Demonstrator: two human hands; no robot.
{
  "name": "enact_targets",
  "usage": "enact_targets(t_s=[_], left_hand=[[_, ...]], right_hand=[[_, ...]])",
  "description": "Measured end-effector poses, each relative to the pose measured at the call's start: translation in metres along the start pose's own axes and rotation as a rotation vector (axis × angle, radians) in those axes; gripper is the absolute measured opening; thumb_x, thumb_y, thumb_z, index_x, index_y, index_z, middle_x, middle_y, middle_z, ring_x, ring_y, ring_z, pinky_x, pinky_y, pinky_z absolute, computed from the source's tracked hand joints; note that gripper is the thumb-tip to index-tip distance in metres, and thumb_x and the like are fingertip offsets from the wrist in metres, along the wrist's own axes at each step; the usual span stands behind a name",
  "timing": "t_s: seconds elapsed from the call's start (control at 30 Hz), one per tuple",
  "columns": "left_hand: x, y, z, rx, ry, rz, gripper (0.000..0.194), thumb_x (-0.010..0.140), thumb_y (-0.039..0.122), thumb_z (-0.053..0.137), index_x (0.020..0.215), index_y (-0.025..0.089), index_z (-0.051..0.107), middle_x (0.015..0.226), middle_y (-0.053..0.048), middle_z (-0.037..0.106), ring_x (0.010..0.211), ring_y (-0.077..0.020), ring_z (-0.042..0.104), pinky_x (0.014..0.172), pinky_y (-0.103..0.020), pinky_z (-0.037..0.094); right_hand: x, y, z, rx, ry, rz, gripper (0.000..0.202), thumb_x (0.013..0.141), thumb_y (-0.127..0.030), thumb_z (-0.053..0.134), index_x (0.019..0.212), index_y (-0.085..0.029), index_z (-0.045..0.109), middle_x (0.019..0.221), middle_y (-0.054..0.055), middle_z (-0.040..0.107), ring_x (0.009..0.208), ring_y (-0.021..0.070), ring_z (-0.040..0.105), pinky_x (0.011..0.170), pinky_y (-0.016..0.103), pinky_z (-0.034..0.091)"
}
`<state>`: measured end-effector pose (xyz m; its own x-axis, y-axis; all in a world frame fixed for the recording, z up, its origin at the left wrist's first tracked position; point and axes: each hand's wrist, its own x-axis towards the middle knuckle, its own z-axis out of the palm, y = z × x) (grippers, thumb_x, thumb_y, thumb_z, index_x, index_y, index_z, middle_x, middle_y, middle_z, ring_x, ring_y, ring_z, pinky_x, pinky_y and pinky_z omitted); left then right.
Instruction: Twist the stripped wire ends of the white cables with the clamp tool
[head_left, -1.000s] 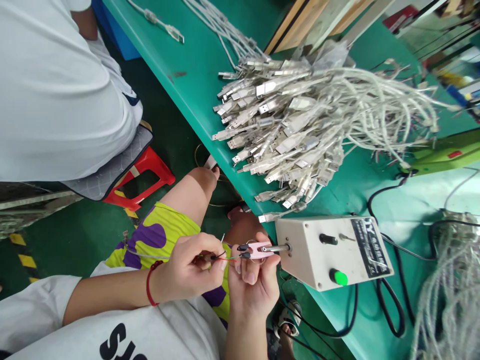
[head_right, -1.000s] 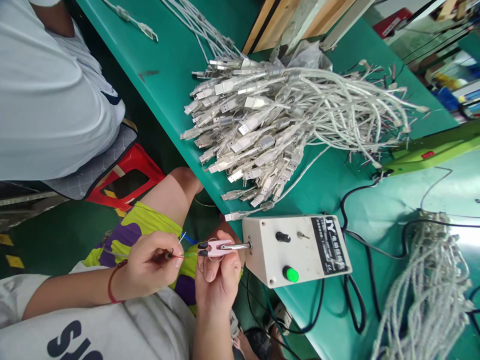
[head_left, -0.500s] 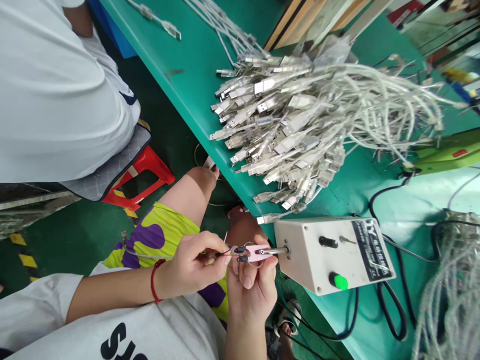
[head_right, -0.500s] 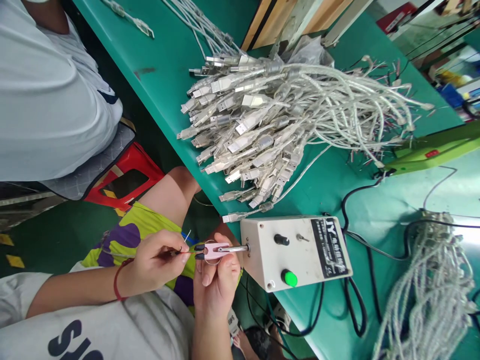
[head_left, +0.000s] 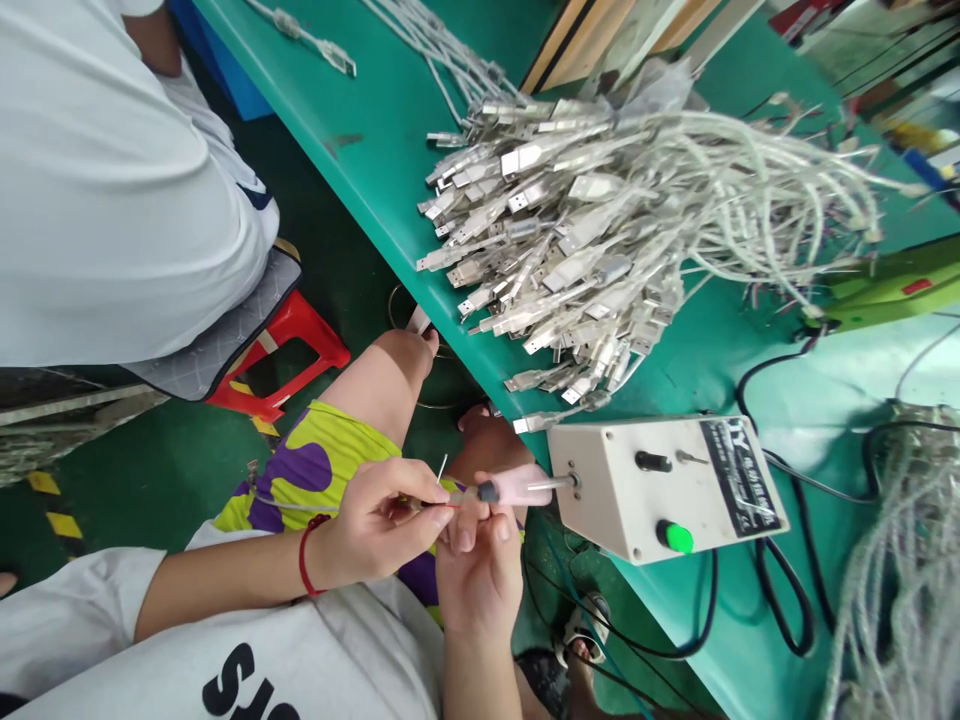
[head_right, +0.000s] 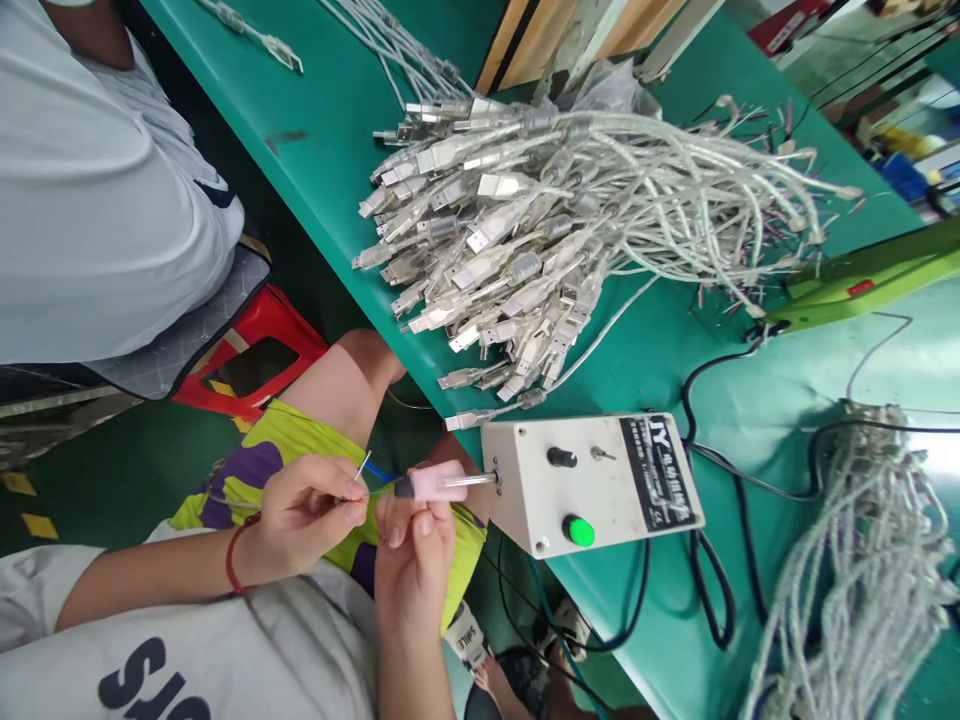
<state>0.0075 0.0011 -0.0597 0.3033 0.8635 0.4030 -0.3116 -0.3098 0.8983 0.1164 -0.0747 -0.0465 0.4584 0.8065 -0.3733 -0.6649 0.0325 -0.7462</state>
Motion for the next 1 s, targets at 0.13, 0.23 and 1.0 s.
enact_targets(t_s=[0.13, 0.23, 1.0], left_hand=[[-0.001, 0.009, -0.002, -0.009, -0.054, 0.056, 0.009, 0.104, 0.016, 0.072, 0.106, 0.022, 0.065, 0.073, 0.001, 0.068, 0.053, -0.01, 0.053, 0.051, -0.02, 0.044], [0.001, 0.017, -0.001, -0.01, -0.112, 0.12, 0.007, 0.106, 0.016, 0.068, 0.107, 0.022, 0.065, 0.073, 0.002, 0.069, 0.05, -0.0082, 0.048, 0.049, -0.019, 0.041], [0.011, 0.013, -0.003, 0.075, -0.139, 0.204, 0.017, 0.095, 0.01, 0.069, 0.104, 0.023, 0.065, 0.068, 0.0, 0.069, 0.047, -0.0123, 0.058, 0.046, -0.023, 0.046]], right_hand=[[-0.011, -0.003, 0.007, -0.08, -0.052, -0.033, 0.025, 0.092, -0.052, 0.089, 0.099, -0.028, 0.085, 0.055, -0.009, 0.044, 0.053, 0.0106, 0.03, 0.059, 0.025, 0.042], [-0.019, -0.009, 0.011, -0.133, -0.063, -0.071, 0.022, 0.091, -0.048, 0.091, 0.094, -0.027, 0.087, 0.054, -0.008, 0.047, 0.047, 0.0064, 0.026, 0.05, 0.02, 0.033], [0.003, -0.008, 0.012, -0.219, 0.148, -0.19, 0.04, 0.101, -0.059, 0.075, 0.114, -0.022, 0.085, 0.067, -0.003, 0.059, 0.059, 0.0142, 0.05, 0.058, 0.026, 0.043]])
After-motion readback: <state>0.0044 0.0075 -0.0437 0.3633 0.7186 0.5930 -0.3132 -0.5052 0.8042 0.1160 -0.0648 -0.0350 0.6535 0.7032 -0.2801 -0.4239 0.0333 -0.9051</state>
